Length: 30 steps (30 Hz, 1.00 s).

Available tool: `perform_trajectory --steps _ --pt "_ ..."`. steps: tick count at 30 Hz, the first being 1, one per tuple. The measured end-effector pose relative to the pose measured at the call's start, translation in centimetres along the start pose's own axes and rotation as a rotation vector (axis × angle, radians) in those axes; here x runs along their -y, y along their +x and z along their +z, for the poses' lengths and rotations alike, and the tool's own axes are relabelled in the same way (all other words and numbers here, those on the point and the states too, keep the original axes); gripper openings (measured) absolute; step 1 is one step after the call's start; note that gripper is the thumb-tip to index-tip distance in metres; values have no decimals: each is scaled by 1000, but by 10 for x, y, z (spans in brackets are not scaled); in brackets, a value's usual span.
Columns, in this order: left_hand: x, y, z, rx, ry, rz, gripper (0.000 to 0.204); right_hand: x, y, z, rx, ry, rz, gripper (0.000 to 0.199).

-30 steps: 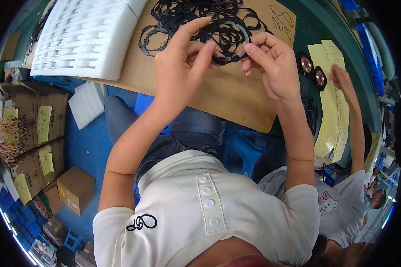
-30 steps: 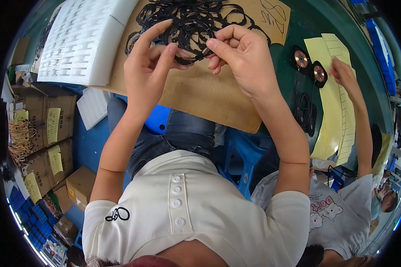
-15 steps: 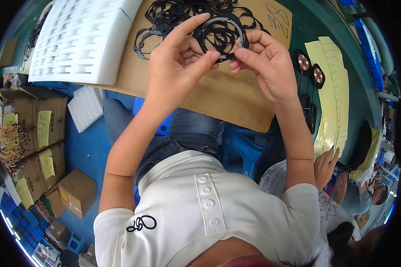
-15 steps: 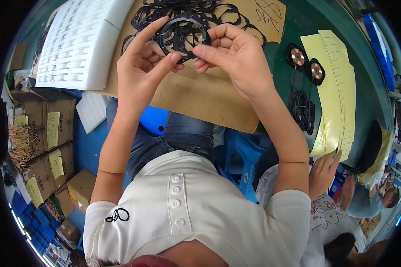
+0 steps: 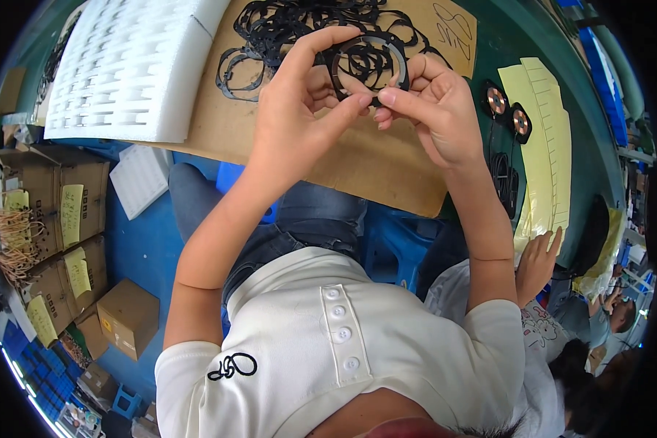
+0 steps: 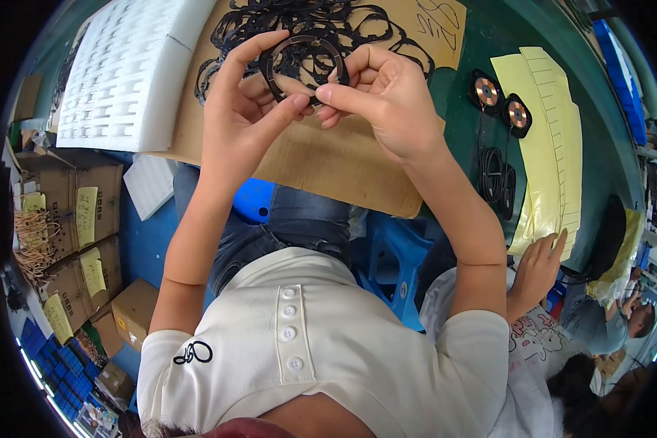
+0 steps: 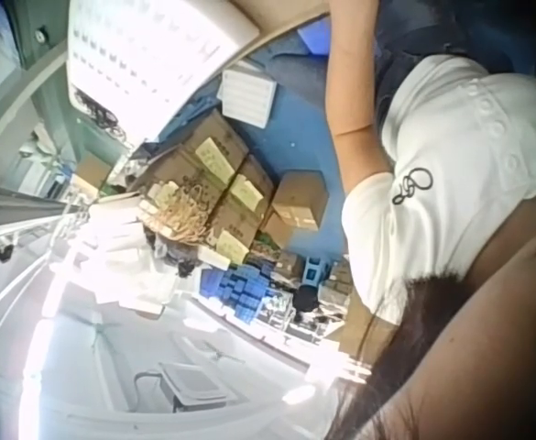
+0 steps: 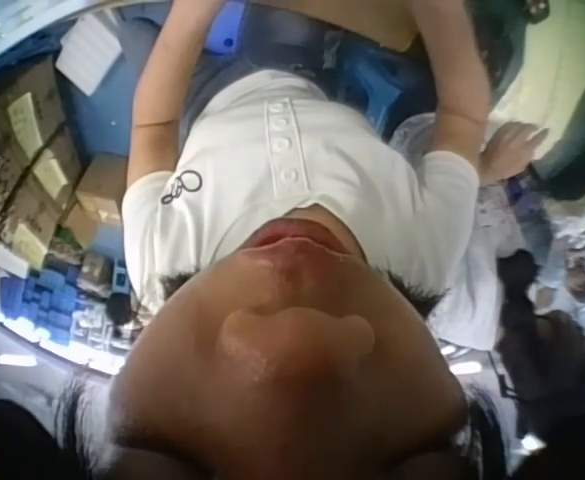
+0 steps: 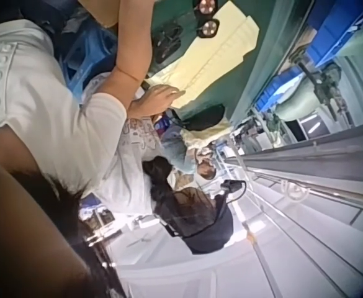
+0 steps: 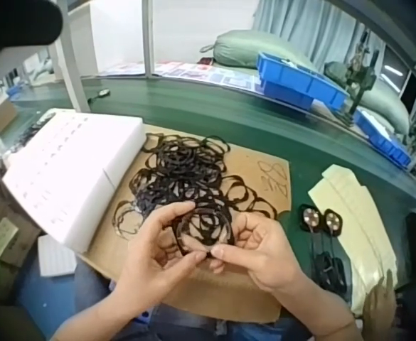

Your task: Assembling black wire loops onto circular components at a factory workstation.

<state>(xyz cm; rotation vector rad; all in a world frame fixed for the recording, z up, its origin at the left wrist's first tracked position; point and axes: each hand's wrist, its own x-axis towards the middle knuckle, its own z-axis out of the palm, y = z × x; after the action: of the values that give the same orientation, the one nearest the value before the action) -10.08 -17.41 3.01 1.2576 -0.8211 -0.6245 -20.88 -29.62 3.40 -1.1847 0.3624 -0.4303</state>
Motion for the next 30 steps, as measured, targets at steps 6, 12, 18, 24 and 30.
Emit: perform_trajectory --steps 6,12,18,24,30 --pt "3 1 -4 34 230 25 53 -6 -1 3 -67 -131 -67 15" --pt "3 3 -12 65 164 -41 53 -5 0 3 -83 -81 -37 12" --pt "-1 4 -21 125 58 -106 53 -5 -1 3 -56 54 3 9" --pt "-3 5 -19 111 -104 -117 52 -6 2 3 -72 27 -22 8" --pt "-3 10 -15 170 -120 -138 52 4 0 -1 -204 14 -52 9"
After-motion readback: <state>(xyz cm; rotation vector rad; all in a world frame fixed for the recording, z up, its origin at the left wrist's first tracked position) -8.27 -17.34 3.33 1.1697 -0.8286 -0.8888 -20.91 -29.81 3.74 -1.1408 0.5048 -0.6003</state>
